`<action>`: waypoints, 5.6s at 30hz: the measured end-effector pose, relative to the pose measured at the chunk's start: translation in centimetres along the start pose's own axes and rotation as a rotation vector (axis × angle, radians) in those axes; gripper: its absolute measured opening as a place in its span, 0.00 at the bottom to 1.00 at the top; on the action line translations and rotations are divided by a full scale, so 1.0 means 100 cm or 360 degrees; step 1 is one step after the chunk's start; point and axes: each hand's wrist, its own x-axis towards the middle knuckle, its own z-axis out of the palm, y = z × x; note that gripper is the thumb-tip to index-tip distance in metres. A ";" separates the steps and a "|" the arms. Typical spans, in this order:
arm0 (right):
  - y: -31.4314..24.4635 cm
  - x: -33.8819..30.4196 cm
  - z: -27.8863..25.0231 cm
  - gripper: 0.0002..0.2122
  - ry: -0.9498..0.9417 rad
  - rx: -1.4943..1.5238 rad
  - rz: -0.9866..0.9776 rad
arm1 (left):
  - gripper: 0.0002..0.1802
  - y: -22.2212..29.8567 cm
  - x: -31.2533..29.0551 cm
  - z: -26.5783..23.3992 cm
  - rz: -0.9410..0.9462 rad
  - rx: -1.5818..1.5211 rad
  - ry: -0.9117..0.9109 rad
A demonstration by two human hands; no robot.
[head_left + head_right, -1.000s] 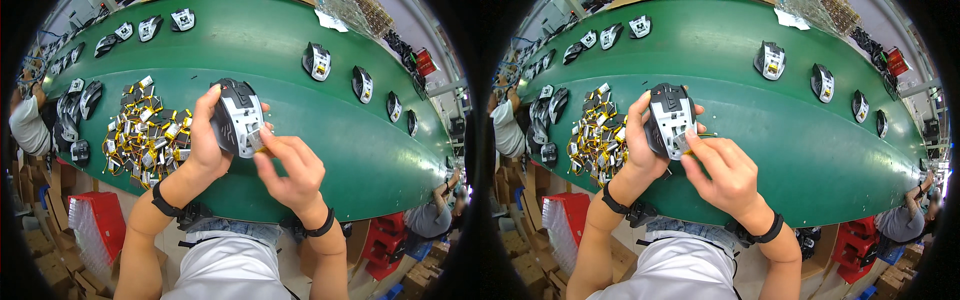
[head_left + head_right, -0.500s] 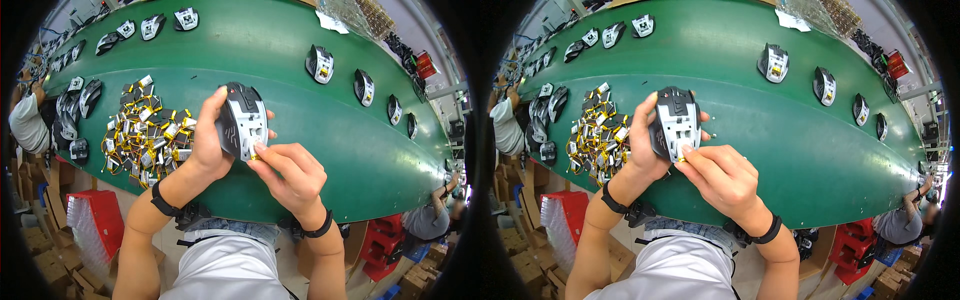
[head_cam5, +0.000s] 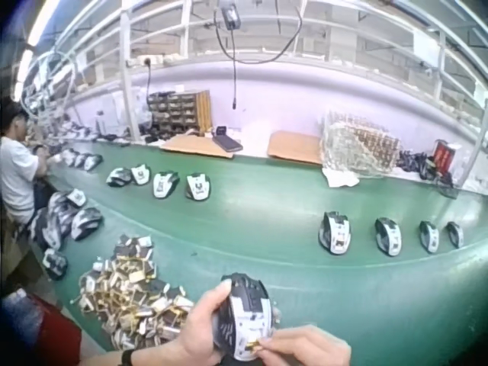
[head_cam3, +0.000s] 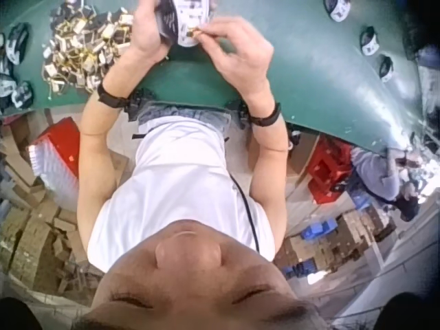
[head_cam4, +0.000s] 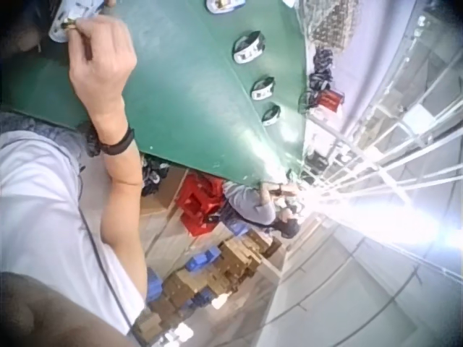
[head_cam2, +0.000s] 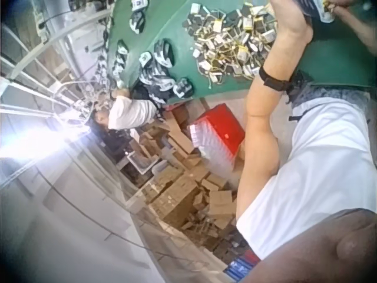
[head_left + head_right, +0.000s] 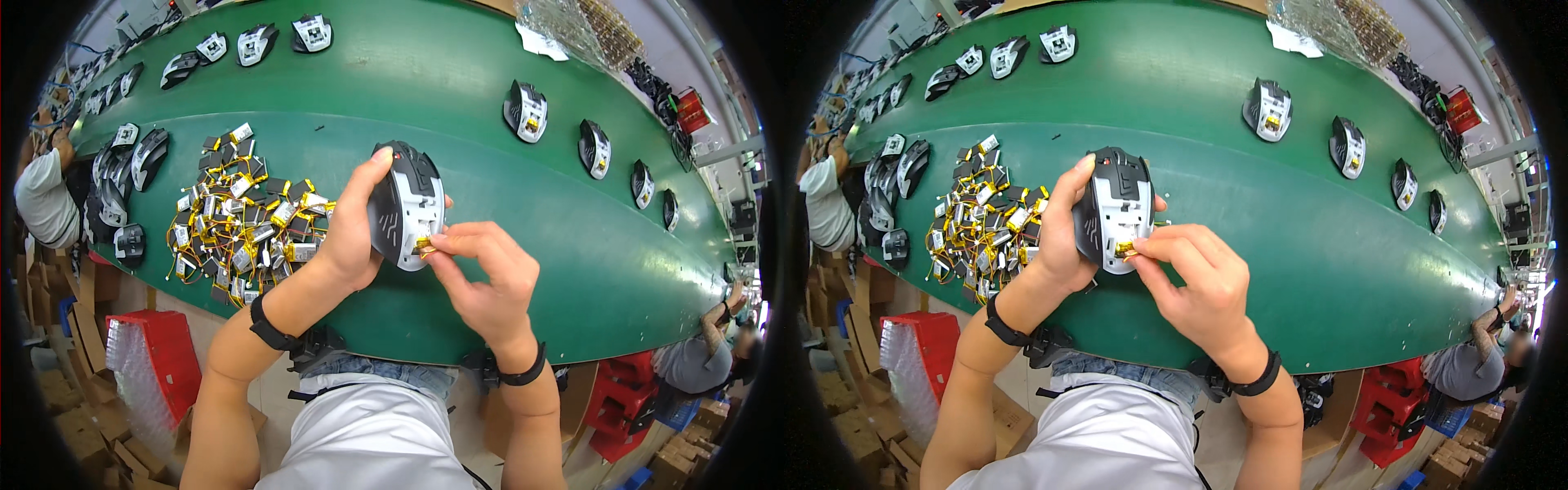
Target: The person assembles electronic devices by inserting small batteries into the bottom compartments of mouse-shaped units. They pick up each unit, slide a battery into the slot, and place the completed unit on the green table. The process is repeated for multiple units throughout the video.
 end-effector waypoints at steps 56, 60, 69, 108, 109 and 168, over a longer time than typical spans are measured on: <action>-0.005 -0.014 0.017 0.18 -0.0126 -0.0398 -0.0357 | 0.34 0.002 0.005 -0.016 0.0061 -0.0061 0.0142; 0.007 -0.010 0.010 0.15 0.0001 -0.0051 -0.0289 | 0.34 0.006 0.001 -0.013 0.0063 -0.0063 0.0048; 0.023 -0.001 0.003 0.10 0.0121 0.0143 -0.0029 | 0.31 0.033 -0.001 0.011 0.0080 0.0269 -0.0041; 0.044 -0.006 0.011 0.06 0.0006 0.1795 0.1408 | 0.43 0.135 0.221 -0.039 0.0206 0.2784 0.1084; 0.046 -0.007 0.011 0.05 0.0006 0.1832 0.1354 | 0.46 0.138 0.224 -0.035 0.0243 0.2593 0.1061; -0.025 0.020 0.013 0.07 0.0311 0.0842 0.0847 | 0.54 0.022 -0.023 0.012 0.0750 0.0413 -0.0528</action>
